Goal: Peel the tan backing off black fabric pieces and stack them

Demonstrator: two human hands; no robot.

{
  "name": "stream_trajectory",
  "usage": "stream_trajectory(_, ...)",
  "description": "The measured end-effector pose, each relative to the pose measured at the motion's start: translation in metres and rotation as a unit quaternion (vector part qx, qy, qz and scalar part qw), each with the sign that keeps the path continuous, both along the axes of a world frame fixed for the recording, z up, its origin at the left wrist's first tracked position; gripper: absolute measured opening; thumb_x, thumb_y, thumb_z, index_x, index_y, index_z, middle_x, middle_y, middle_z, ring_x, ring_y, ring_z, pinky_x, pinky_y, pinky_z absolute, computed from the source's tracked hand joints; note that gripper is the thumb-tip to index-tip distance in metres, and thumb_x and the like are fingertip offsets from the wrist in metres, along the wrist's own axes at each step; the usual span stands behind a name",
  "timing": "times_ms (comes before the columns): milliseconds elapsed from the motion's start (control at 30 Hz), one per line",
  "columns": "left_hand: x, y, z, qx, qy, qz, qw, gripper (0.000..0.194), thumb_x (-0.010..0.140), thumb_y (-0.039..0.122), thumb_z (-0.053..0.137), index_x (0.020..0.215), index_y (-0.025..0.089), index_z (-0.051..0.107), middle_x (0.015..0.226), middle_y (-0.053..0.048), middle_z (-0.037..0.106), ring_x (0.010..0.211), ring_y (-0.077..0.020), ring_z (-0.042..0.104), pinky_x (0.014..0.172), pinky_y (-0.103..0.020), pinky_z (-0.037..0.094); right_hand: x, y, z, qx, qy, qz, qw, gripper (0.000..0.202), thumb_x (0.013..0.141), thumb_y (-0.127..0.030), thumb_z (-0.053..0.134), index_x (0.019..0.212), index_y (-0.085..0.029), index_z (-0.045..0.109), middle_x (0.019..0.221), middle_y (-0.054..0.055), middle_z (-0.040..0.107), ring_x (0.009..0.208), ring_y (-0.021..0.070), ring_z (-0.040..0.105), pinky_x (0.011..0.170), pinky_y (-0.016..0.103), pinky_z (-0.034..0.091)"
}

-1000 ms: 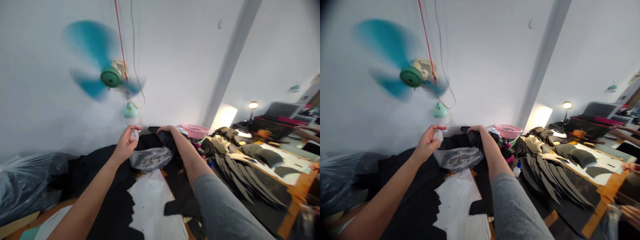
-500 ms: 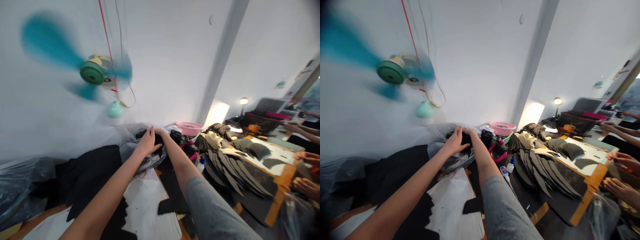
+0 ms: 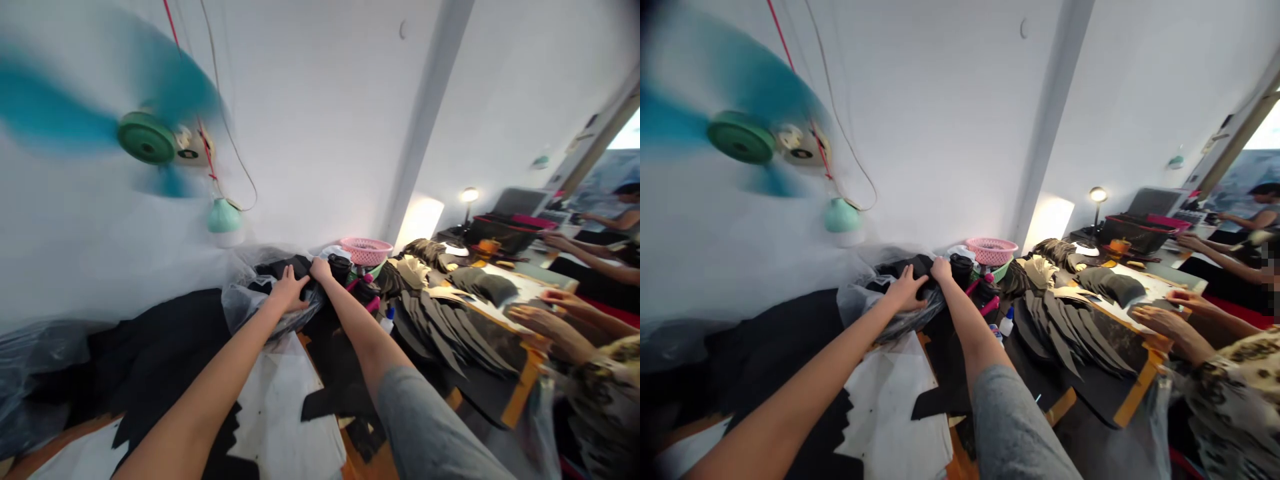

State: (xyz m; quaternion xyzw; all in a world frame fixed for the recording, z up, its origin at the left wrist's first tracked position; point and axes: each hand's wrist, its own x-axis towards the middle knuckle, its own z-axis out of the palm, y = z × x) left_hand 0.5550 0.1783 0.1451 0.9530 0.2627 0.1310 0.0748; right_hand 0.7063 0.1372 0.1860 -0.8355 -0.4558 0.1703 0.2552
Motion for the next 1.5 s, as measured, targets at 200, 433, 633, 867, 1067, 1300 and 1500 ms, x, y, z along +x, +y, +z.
stream_trajectory(200,-0.002,0.025,0.004,-0.025,-0.083,0.018,0.996,0.061,0.085,0.028,0.062,0.142,0.023,0.043,0.153,-0.019,0.043,0.146,-0.0335,0.044,0.112,-0.045,0.045,0.013,-0.003,0.035,0.117,-0.039,-0.086,0.989,0.037,0.1,-0.039,0.063,0.131,-0.019,0.061,0.135,0.011,0.061,0.116,0.0256,0.063,0.098,0.049,0.055)
stream_trajectory(433,0.037,0.012,-0.02,-0.063,-0.123,0.049,0.989,0.073,0.085,0.03,0.068,0.148,0.018,0.032,0.16,-0.025,0.032,0.153,-0.0373,0.031,0.118,-0.048,0.037,0.024,-0.016,0.078,0.268,0.021,-0.01,0.963,0.035,0.096,-0.025,0.04,0.11,-0.016,0.071,0.091,0.003,0.068,0.085,0.0176,0.063,0.073,0.026,0.05)
stream_trajectory(633,0.032,0.014,-0.025,-0.067,-0.125,0.064,0.988,0.08,0.097,0.037,0.054,0.161,0.021,0.008,0.166,-0.026,0.02,0.158,-0.0343,0.02,0.122,-0.049,0.029,0.01,-0.049,0.078,0.31,0.116,0.082,0.94,0.041,0.082,-0.038,0.058,0.12,-0.024,0.063,0.079,-0.002,0.057,0.066,0.0128,0.054,0.058,0.022,0.045)
stream_trajectory(867,0.026,0.005,-0.018,-0.095,-0.046,0.016,0.994,0.082,0.087,0.052,0.065,0.158,0.029,0.031,0.168,-0.024,0.02,0.151,-0.0493,0.029,0.115,-0.063,0.033,0.028,-0.071,0.1,0.312,0.098,0.049,0.944,0.04,0.089,-0.04,0.055,0.126,-0.024,0.052,0.104,0.008,0.061,0.082,0.0194,0.059,0.069,0.032,0.053)
stream_trajectory(1067,-0.049,0.023,0.007,-0.075,-0.01,-0.041,0.996,0.052,0.094,0.049,0.051,0.14,0.026,0.058,0.148,-0.013,0.057,0.133,-0.0287,0.058,0.11,-0.037,0.043,0.015,-0.142,0.027,0.244,0.001,0.04,0.969,0.033,0.092,-0.041,0.05,0.116,-0.02,0.057,0.119,0.016,0.058,0.117,0.0322,0.053,0.102,0.048,0.044)
stream_trajectory(1300,-0.146,0.004,0.02,-0.001,0.036,0.051,0.998,0.041,0.081,0.055,0.068,0.1,0.019,0.074,0.093,-0.015,0.074,0.106,-0.0375,0.068,0.108,-0.055,0.042,-0.024,-0.229,-0.109,-0.135,-0.04,0.254,0.957,0.06,0.046,-0.025,0.091,0.101,-0.023,0.067,0.105,0.007,0.068,0.102,0.0325,0.066,0.089,0.038,0.051)
stream_trajectory(1500,-0.189,-0.063,0.017,0.117,-0.082,0.132,0.981,0.051,0.085,0.033,0.068,0.134,0.018,0.062,0.145,-0.024,0.053,0.149,-0.0457,0.032,0.121,-0.072,0.011,-0.038,-0.228,-0.129,-0.181,-0.065,0.264,0.945,0.058,0.054,-0.016,0.082,0.107,-0.027,0.061,0.108,0.008,0.068,0.105,0.0343,0.067,0.09,0.04,0.05)
